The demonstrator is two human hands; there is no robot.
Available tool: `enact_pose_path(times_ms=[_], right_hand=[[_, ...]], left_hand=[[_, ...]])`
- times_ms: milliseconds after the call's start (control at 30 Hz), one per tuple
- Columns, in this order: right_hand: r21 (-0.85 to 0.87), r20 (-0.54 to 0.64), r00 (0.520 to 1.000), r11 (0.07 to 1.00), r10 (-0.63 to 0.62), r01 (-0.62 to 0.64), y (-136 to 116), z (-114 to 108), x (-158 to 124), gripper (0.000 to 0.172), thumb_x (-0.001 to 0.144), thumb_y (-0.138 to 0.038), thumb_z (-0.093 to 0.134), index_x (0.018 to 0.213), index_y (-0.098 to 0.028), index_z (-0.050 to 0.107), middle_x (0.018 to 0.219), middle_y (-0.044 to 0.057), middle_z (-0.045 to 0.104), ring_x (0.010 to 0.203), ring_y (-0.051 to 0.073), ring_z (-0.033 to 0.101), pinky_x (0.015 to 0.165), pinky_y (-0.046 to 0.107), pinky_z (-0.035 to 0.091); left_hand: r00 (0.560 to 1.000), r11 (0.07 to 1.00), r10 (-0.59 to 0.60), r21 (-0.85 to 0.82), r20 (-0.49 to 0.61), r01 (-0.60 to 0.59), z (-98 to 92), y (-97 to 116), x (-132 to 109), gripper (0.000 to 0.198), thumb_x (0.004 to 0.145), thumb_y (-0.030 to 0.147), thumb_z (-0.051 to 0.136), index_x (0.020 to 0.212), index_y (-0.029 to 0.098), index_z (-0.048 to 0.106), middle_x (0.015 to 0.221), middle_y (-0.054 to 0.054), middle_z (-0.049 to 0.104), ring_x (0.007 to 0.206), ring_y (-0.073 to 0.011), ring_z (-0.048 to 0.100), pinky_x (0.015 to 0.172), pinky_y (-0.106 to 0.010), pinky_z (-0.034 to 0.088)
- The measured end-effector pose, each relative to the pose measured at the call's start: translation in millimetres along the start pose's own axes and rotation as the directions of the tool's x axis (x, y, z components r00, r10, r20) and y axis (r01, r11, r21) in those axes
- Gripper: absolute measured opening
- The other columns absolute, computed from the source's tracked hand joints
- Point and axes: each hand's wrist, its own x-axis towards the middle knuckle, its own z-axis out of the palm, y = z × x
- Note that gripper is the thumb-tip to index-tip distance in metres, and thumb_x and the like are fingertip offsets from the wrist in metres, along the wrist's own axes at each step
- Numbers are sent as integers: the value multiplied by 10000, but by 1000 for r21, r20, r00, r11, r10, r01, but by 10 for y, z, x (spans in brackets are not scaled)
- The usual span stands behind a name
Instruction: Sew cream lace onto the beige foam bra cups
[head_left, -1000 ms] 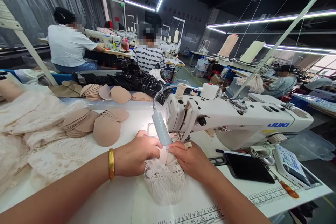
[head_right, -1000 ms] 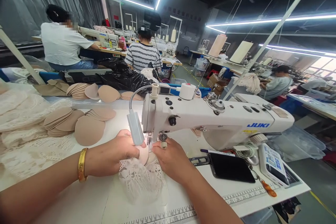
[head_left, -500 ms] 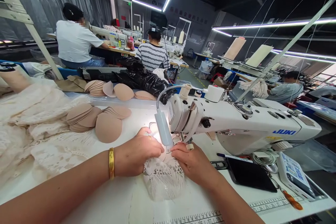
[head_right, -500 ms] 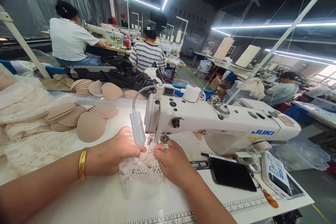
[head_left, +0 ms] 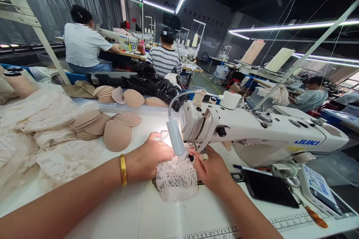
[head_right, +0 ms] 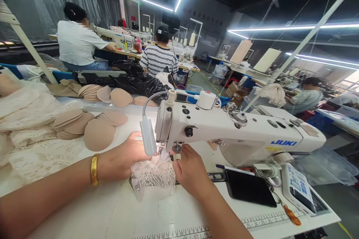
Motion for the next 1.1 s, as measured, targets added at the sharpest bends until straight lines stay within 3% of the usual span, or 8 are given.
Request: enact_pose_path(times_ms=[133,500,667,767,867,933,1033,1100], right_hand=[[24,-10,1000,1000,-2,2,-2,-9,-2,307,898,-22,469,1080,-198,642,991,93,755,914,285,715,697,386,607],[21,-1,1000,1000,-21,21,-57,-35,-26,268,958,-47,457,1079,-206,636,870,57,729,768,236,660,640,330,528],[151,91,987,981,-134,120,-204,-33,-21,250,1047,-187,520,1293,-226,547,1072,70,757,941,239,688,817,375,557],[210,188,968,970,-165,124,-271,38,-16,340,1034,-314,663,1340,-240,536,1216,76,724,1108,250,662,935,394,548],[120,274,957,991,-91,60,-253,107,-28,267,999,-138,630,1249,-230,606,1061,45,727,999,237,660,871,364,552],[46,287,956,998,-54,43,-195,112,-39,324,960,-22,547,1195,-223,643,997,43,722,933,228,662,794,333,548],[23,255,966,999,-53,49,-87,53,-39,395,913,24,521,1165,-231,687,1032,54,743,938,229,671,784,324,555],[57,199,977,996,-75,65,-28,-17,-31,436,886,45,521,1159,-234,717,1055,59,762,976,236,674,830,339,572]], left_hand=[[999,998,-12,-66,45,15,20,-4,-2,319,801,102,615,1027,293,735,838,-2,732,894,-255,669,1072,-490,327],[999,994,-8,-108,53,14,0,-12,-75,158,790,99,608,875,229,639,958,-1,753,938,-246,679,1037,-499,298],[980,974,-196,120,32,191,-20,87,-134,28,805,199,636,830,207,627,915,-73,691,933,-316,644,998,-605,311],[949,928,-309,240,65,286,-44,241,-96,225,846,406,672,835,185,635,962,-144,665,921,-361,618,903,-583,389],[919,923,-352,228,177,310,-89,379,-62,377,817,528,722,884,163,654,981,-156,654,954,-379,602,889,-564,414],[913,938,-338,164,228,306,-117,416,-78,461,769,546,788,991,159,672,1043,-147,649,995,-381,591,920,-563,408],[930,961,-274,28,245,276,-124,383,-148,552,722,492,861,1138,192,655,1166,-124,643,1073,-382,576,982,-569,370],[954,973,-212,-48,213,227,-101,323,-188,448,758,402,844,1108,208,642,1276,-112,644,1136,-377,574,1021,-560,332]])
